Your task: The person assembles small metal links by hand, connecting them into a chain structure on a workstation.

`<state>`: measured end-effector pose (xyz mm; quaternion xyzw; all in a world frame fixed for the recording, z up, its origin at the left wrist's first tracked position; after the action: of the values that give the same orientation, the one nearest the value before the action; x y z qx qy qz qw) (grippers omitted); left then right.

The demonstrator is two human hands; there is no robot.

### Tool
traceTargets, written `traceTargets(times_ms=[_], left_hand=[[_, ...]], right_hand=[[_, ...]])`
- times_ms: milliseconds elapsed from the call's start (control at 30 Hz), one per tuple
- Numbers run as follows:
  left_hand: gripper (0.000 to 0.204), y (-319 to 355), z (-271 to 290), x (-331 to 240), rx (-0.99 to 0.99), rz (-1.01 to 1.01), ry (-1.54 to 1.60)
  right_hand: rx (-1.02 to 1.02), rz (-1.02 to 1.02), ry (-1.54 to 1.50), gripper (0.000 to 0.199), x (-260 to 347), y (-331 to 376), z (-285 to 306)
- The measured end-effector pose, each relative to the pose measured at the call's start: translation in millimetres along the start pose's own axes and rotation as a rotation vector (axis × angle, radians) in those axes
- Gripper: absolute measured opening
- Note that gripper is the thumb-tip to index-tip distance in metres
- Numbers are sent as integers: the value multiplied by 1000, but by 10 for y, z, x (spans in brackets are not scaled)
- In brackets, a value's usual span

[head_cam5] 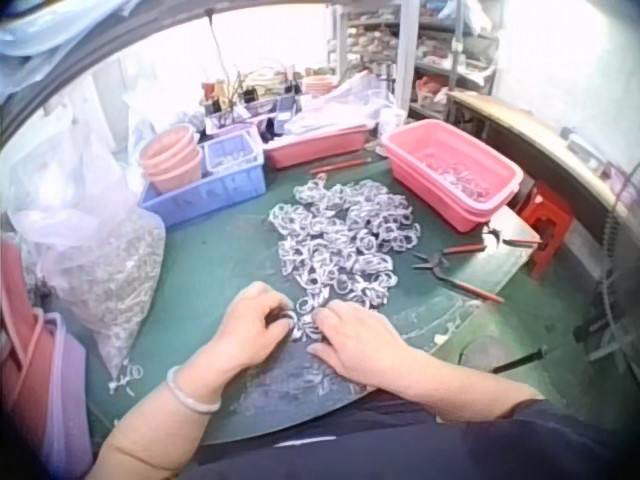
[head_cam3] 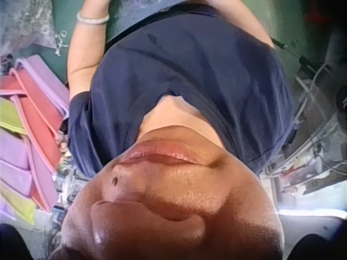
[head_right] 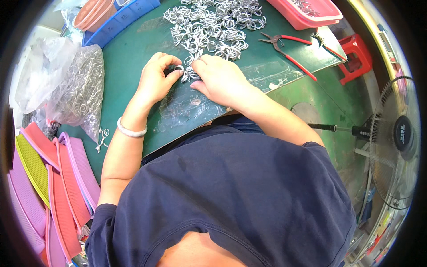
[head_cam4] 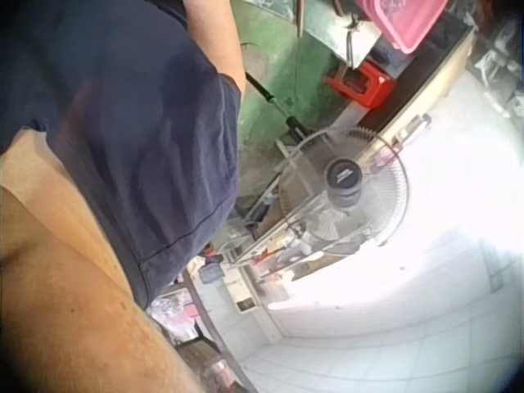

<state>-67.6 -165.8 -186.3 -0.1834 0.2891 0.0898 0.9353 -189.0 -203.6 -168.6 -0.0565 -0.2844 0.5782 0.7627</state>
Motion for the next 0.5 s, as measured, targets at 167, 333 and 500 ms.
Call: traceTargets(times_ms=[167, 333, 500], left_hand=[[16, 106, 93, 108, -14, 157, 232], [26, 169, 140, 92, -88, 88, 513], [31, 176, 159, 48, -84, 39, 526]], right_hand=[[-54, 30, -21, 27, 77, -30, -84], [-33, 38, -93, 24, 122, -86, -130], [-121, 49, -96, 25, 142, -94, -119]])
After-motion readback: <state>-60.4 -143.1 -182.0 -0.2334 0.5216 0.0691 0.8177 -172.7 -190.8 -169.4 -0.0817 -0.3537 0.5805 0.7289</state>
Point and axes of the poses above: each hand's wrist, its own y-axis away from the middle knuckle, its own z-axis out of the back of the hand, x = y × z, the point moved 8 cm from there along -y, towards the middle knuckle, and after that the axes turned 4 degrees about -x, right-handed, at the moved point
